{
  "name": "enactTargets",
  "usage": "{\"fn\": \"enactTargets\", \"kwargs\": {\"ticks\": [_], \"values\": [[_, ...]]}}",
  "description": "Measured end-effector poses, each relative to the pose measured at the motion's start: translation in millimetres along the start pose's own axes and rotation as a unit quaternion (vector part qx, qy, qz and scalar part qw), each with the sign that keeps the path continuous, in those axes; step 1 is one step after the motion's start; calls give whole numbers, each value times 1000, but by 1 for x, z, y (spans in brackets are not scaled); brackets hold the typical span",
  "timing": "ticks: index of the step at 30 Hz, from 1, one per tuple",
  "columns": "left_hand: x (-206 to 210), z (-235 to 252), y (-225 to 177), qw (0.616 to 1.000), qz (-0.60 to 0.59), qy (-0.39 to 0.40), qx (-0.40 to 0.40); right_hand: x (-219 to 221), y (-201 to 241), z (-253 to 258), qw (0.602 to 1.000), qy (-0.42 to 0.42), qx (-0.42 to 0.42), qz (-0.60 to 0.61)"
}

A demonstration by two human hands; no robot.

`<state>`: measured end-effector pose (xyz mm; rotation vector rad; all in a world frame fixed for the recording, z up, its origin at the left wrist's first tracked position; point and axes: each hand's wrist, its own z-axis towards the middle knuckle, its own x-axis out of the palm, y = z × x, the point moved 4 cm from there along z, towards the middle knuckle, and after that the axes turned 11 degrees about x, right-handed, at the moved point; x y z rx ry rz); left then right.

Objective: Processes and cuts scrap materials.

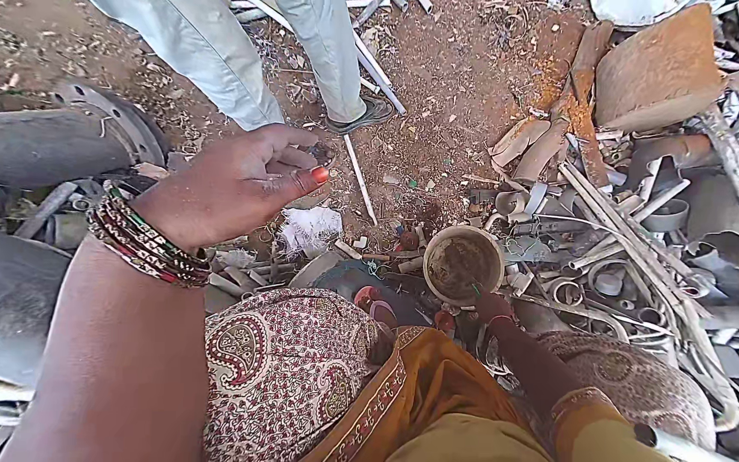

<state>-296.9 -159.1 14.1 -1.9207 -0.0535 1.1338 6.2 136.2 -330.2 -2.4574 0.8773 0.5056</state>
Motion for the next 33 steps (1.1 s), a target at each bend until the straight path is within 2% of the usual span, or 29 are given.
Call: {"fn": "enactTargets", "kwargs": {"ticks": [19,25,30,33], "values": [[-1,1,3,1000,15,8,-14,-1,-5,13,996,-9,-19,-91],[5,3,-6,1000,10,15,-21,-1,-1,16,998,-12,-19,-62],[9,9,-11,1000,17,19,-12,1,6,10,998,41,4,44],[13,11,-16,999,20,25,-17,5,14,6,996,44,14,77]]}}
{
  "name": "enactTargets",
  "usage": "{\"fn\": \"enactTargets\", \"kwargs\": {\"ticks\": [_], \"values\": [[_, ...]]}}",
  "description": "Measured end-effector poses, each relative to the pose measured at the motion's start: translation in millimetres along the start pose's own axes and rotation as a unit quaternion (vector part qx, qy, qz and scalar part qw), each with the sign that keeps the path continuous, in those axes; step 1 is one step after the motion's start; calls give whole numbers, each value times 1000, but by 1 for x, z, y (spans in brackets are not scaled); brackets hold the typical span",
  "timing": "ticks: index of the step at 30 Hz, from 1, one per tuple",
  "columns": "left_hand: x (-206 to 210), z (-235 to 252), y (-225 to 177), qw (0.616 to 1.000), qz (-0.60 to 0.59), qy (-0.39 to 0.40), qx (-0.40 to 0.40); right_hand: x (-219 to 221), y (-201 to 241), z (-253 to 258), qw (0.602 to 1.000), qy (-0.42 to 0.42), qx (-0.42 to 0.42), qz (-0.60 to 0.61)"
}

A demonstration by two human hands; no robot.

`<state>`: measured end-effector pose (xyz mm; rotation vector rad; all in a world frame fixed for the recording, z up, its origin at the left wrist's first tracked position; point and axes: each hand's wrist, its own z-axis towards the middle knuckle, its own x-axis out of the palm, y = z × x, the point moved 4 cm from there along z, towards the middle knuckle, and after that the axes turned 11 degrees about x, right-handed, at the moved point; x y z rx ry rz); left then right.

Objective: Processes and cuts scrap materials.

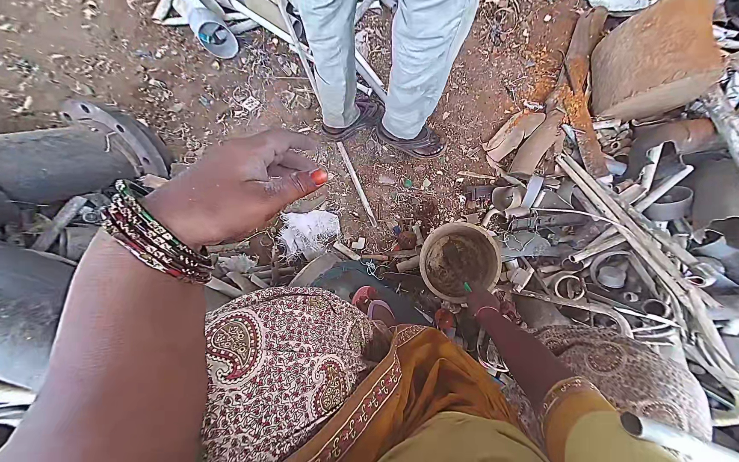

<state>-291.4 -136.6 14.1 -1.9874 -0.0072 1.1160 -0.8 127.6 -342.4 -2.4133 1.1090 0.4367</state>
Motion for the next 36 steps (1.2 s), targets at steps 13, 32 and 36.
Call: {"fn": "enactTargets", "kwargs": {"ticks": [13,32,36], "values": [[5,-4,-15,999,-17,2,45,-98,28,-49,963,-144,-78,-215],[-7,-74,-1,992,6,-50,115,-48,25,-85,952,-60,-44,-296],[-3,-68,-10,993,22,-40,110,-51,9,-86,967,-103,-6,-231]]}}
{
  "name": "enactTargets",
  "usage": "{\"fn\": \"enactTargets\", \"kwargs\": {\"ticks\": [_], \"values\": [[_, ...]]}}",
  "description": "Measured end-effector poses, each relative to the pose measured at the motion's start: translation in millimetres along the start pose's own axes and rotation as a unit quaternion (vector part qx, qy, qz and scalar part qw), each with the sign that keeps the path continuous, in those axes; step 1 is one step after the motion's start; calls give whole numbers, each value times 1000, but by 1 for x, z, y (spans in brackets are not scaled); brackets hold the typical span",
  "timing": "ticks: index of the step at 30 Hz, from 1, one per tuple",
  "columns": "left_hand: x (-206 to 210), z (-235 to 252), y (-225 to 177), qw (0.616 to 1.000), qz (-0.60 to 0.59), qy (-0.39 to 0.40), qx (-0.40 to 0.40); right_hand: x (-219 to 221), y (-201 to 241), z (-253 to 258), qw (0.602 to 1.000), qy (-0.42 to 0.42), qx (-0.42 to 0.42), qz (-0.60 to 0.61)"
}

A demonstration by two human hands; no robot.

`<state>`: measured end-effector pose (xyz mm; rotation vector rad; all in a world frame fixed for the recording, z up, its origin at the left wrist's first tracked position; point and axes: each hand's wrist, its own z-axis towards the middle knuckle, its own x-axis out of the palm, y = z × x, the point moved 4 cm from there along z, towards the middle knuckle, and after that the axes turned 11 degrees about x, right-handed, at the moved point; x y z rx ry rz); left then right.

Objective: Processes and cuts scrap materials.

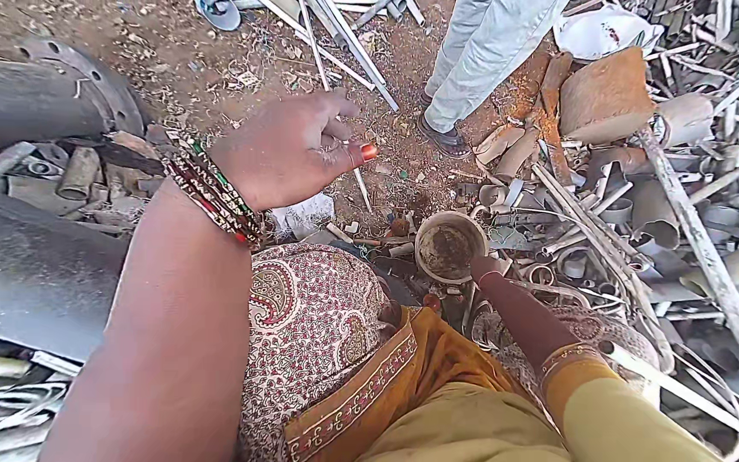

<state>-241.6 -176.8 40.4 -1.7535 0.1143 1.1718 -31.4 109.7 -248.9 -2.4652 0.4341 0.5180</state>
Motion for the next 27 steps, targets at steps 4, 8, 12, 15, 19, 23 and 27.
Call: {"fn": "enactTargets", "kwargs": {"ticks": [4,8,12,15,19,23,27], "values": [[6,12,-7,1000,8,18,-3,2,9,-7,1000,18,-23,0],[10,19,-9,999,8,33,-3,-3,7,-4,1000,17,-20,-1],[8,18,-10,999,8,34,-11,0,4,-3,999,14,-42,-17],[4,14,-6,999,2,24,-22,1,1,-5,1000,10,-21,-9],[1,8,2,1000,-1,21,-20,0,8,-8,999,20,-22,-17],[-2,6,5,1000,-6,7,-12,-4,13,2,998,19,-53,14],[0,4,4,1000,-8,9,-21,9,27,9,993,22,-117,-27]]}}
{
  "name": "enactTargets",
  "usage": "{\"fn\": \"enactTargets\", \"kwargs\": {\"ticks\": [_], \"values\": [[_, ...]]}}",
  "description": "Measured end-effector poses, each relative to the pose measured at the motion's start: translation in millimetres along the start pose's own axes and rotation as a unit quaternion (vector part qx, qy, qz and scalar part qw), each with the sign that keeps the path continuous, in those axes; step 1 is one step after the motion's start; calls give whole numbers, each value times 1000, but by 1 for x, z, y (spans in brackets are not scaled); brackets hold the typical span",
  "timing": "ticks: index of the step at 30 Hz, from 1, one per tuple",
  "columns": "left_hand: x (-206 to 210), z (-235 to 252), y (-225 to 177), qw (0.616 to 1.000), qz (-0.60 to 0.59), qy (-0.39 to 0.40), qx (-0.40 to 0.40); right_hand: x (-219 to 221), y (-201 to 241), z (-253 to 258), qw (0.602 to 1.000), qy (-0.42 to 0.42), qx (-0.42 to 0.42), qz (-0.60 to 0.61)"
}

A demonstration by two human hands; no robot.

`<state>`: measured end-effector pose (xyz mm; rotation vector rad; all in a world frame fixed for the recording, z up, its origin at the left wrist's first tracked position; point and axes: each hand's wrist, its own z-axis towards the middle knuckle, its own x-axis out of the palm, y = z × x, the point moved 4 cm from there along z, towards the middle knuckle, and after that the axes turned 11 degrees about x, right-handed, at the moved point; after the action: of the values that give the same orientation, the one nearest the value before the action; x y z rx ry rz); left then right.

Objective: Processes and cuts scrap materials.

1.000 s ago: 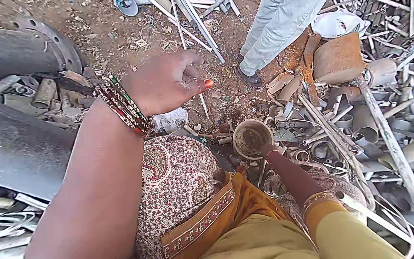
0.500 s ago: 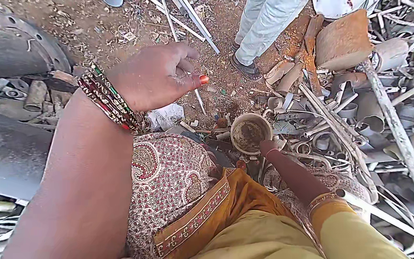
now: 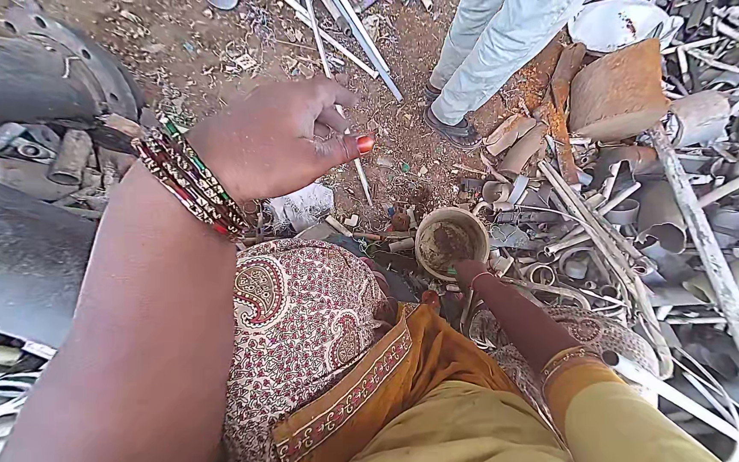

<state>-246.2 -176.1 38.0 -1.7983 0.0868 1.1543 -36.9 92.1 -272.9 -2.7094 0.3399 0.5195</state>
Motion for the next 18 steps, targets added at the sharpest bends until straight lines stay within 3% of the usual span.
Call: {"fn": "enactTargets", "kwargs": {"ticks": [5,12,18], "values": [[3,9,4,1000,0,14,-6,-4,-12,18,1000,-24,-13,-11],[7,30,10,999,7,41,-16,-3,-27,48,978,-5,68,196],[11,46,10,998,11,56,-37,12,-7,59,991,14,-35,131]]}}
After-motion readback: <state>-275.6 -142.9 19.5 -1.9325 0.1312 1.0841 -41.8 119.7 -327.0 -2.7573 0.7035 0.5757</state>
